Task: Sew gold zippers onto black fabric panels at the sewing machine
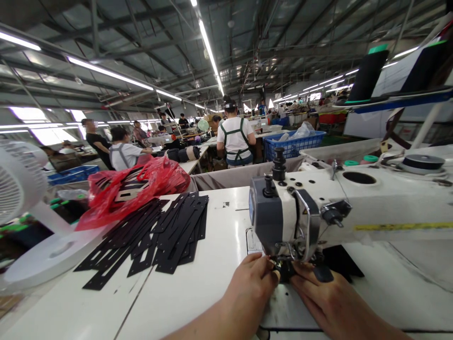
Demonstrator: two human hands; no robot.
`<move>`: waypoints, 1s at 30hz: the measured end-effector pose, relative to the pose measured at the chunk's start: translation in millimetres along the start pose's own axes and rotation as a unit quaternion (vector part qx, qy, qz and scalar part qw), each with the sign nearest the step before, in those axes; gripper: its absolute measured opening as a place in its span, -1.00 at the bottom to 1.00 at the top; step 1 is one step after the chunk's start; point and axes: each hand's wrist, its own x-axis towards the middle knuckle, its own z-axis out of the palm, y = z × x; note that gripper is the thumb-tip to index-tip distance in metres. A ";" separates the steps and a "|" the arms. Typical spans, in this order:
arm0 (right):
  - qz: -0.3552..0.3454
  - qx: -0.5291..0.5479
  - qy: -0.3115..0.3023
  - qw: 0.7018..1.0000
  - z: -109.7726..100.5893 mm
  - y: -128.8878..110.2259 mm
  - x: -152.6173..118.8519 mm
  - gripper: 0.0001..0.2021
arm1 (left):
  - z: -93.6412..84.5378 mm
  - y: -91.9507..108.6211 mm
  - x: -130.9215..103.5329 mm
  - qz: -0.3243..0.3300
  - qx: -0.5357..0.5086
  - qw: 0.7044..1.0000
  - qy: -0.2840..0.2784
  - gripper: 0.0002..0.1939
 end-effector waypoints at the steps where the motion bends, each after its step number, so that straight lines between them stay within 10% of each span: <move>1: 0.002 -0.002 0.002 1.000 0.1 0.0 -0.4 -0.67 | 0.2 0.1 0.2 0.001 -0.002 1.000 0.002 -0.91; 30: 0.015 -0.032 -0.027 0.999 6.5 5.7 -7.2 -0.63 | 7.3 -5.7 -0.8 -0.004 0.005 1.000 -0.009 -0.94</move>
